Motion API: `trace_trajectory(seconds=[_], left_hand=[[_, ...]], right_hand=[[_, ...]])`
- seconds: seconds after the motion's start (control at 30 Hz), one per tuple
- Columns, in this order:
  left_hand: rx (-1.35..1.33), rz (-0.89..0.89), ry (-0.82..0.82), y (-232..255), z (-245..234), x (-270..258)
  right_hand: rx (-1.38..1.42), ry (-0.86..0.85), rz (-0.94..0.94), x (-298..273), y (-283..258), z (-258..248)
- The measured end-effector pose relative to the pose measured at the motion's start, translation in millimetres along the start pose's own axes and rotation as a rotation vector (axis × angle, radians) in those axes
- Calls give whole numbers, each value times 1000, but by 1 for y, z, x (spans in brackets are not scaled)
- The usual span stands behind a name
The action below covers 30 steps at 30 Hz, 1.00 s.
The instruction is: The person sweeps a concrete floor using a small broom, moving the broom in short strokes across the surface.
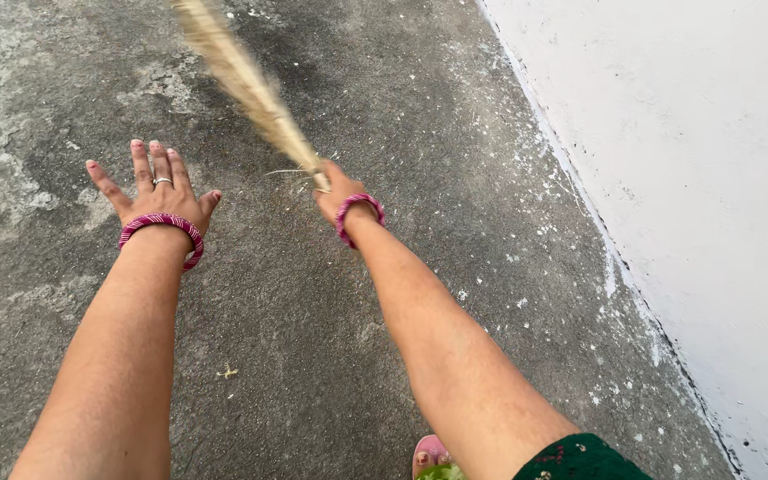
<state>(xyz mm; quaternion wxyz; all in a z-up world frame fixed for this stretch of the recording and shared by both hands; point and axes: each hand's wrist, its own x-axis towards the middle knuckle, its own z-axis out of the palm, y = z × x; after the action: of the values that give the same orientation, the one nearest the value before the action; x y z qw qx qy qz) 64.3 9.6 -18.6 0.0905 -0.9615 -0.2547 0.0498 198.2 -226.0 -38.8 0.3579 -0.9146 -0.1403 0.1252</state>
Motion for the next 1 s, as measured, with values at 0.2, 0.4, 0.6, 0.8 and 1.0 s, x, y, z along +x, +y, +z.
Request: trace_trajectory(seconds=[0.2, 0.4, 0.6, 0.8, 1.0], left_hand=[[-6, 37, 55, 21, 8, 3], [-49, 80, -2, 55, 11, 10], [-41, 89, 23, 52, 26, 13], [-26, 64, 37, 41, 34, 11], [-69, 23, 36, 33, 29, 9]], right_hand=[[36, 468, 456, -5, 104, -43], [91, 540, 799, 22, 196, -106], [-158, 317, 560, 36, 182, -93], [-162, 46, 255, 31, 95, -25], [-203, -176, -84, 15, 26, 48]])
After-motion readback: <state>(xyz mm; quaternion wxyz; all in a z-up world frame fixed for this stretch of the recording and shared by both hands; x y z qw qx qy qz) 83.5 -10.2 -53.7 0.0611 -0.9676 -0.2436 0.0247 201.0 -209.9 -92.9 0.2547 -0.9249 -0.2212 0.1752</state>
